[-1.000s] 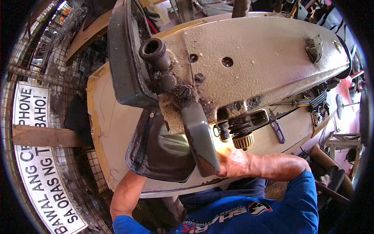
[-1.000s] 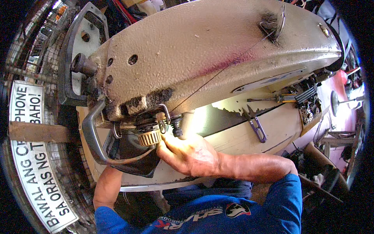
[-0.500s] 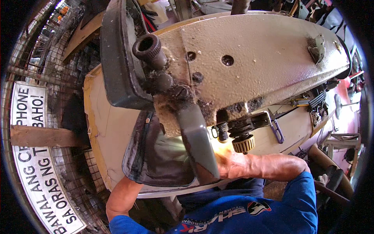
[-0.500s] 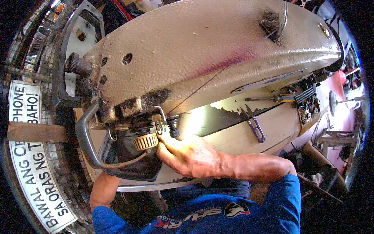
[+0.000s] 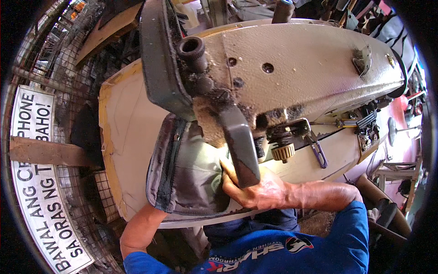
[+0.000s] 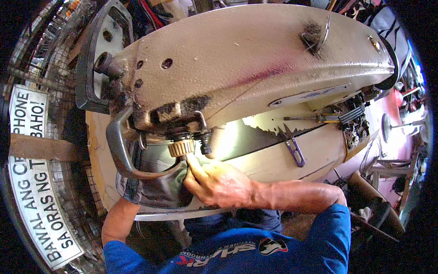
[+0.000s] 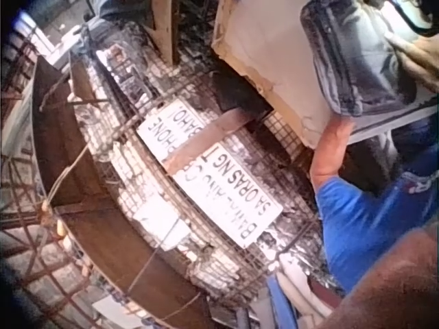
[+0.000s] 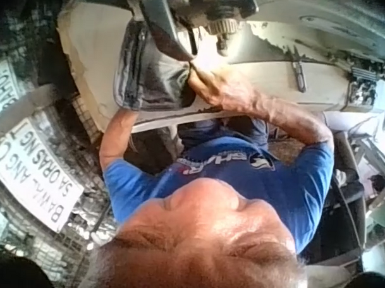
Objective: Sewing a small textile pouch using an industrial sewing machine.
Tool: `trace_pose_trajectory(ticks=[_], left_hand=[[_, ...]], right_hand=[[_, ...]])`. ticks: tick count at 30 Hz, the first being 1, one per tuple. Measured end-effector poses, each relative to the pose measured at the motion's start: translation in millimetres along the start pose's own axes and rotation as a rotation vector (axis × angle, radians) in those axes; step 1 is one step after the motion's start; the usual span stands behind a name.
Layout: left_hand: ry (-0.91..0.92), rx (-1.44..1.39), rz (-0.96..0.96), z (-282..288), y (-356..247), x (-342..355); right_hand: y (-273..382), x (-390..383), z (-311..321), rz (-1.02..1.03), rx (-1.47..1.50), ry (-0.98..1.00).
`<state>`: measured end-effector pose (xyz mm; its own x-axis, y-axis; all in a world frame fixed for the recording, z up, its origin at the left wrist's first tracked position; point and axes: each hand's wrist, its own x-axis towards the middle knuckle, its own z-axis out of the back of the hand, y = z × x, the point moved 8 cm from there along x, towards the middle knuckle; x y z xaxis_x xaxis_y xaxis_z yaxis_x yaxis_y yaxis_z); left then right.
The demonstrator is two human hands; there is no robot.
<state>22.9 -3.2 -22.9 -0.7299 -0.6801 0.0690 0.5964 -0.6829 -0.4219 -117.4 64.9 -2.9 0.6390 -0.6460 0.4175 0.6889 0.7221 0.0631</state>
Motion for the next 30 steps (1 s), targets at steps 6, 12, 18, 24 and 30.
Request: trace_pose_trajectory(ticks=[6,12,18,24,30], left_hand=[[0.032,0.036,0.021,-3.2,-1.0,12.3],[0.503,0.417,-0.177,4.8,-12.0,-45.0],[0.363,-0.317,-0.199,111.4,-73.3,-26.4],[-0.002,0.064,-0.407,60.8,-72.5,60.9],[-0.018,0.067,-0.45,24.1,-49.4,79.4]], right_hand=[[1.2,13.8,9.5,-0.032,-0.085,0.011],[-3.9,24.3,15.6,-0.179,0.059,0.082],[8.2,4.1,-5.4,-0.182,-0.006,-0.004],[12.8,-2.9,-8.2,-0.188,-0.024,-0.034],[8.4,9.0,11.5,-0.235,-0.037,-0.081]])
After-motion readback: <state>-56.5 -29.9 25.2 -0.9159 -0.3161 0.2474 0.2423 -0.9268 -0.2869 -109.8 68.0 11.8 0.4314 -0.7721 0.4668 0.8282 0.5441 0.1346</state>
